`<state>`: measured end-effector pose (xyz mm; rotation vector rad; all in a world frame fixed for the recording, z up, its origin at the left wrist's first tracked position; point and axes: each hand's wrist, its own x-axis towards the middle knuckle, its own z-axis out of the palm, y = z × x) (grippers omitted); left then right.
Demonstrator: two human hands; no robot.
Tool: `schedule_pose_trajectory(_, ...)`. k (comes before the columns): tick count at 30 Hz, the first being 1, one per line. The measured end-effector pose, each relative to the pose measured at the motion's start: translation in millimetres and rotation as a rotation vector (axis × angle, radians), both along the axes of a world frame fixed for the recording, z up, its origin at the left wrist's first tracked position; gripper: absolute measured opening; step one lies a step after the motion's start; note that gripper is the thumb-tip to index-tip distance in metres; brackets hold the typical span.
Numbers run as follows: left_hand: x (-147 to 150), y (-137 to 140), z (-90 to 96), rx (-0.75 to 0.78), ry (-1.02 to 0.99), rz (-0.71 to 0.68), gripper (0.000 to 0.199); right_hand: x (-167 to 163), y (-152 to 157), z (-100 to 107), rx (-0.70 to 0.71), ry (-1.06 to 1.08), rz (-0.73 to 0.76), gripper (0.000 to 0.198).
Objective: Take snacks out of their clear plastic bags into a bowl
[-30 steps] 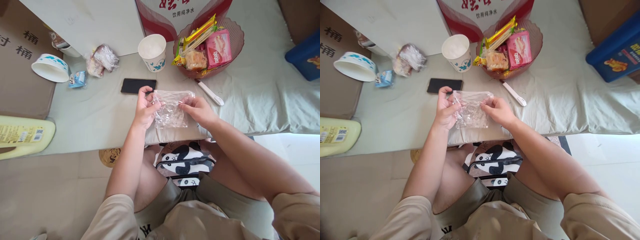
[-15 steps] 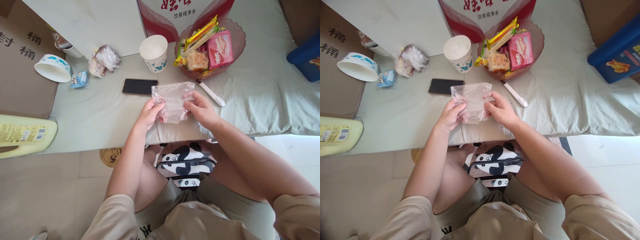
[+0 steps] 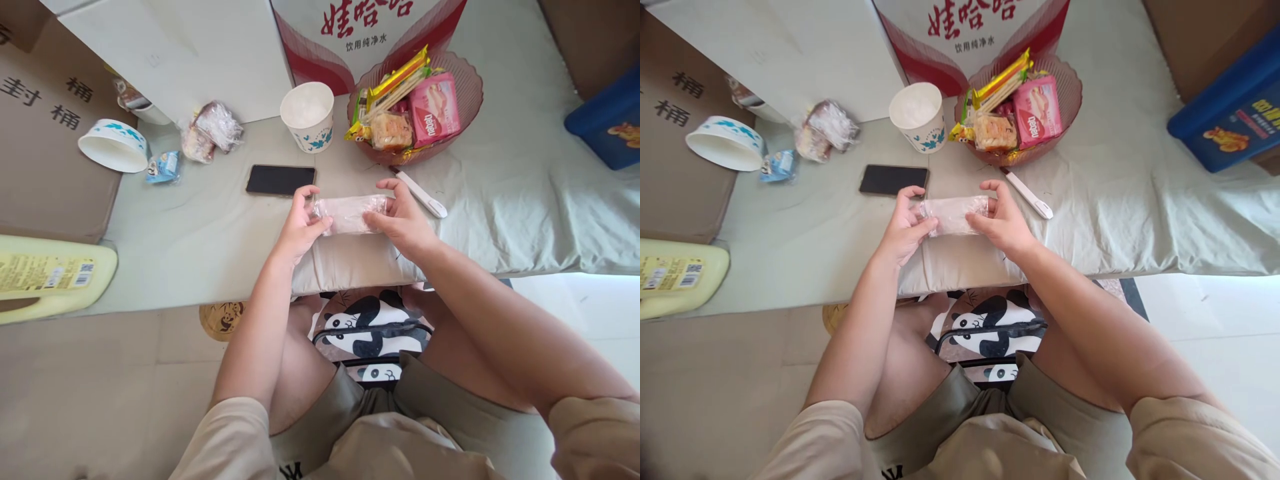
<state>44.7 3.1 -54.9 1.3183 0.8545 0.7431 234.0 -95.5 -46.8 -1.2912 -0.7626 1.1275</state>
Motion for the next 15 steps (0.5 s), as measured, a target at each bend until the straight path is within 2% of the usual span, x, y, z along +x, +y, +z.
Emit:
schedule_pose_trajectory(2, 3.1, 0.9, -4.0, 0.165, 0.048, 0.168, 0.049, 1.6, 2.0, -0.5, 0.018, -0.065, -0.110, 0.039)
schedule_pose_trajectory(4, 8.5, -1.4, -4.5, 0.276, 0.085, 0.231, 0.034, 2.2, 2.3, 1.5, 0.020, -0.186, -0.173, 0.022)
schedule_pose_trajectory(5, 12.4, -4.1, -3.7, 0.291, 0.086, 0.205, 0.032, 1.6, 1.8, 3.1, 0.022, -0.239, -0.170, 0.017)
schedule_pose_trajectory(7, 22.6, -11.6, -1.0, 0.246, 0.047, 0.074, 0.040, -1.6, -0.1, 6.4, 0.046, -0.256, -0.097, 0.016)
schedule_pose_trajectory(9, 34.9, -18.7, 2.0, 0.167, -0.013, -0.061, 0.054, -6.1, -1.5, 9.0, 0.092, -0.089, 0.004, 0.018)
schedule_pose_trajectory(11, 46.1, -21.5, 3.8, 0.117, -0.046, -0.101, 0.059, -9.3, -1.5, 11.1, 0.111, 0.168, 0.083, 0.020)
schedule_pose_trajectory(13, 52.5, -17.9, 2.8, 0.117, -0.051, -0.019, 0.055, -9.1, -0.3, 13.4, 0.088, 0.367, 0.122, 0.023)
schedule_pose_trajectory(15, 50.9, -9.0, -1.1, 0.148, -0.066, 0.151, 0.051, -5.6, 0.9, 15.8, 0.045, 0.422, 0.122, 0.026)
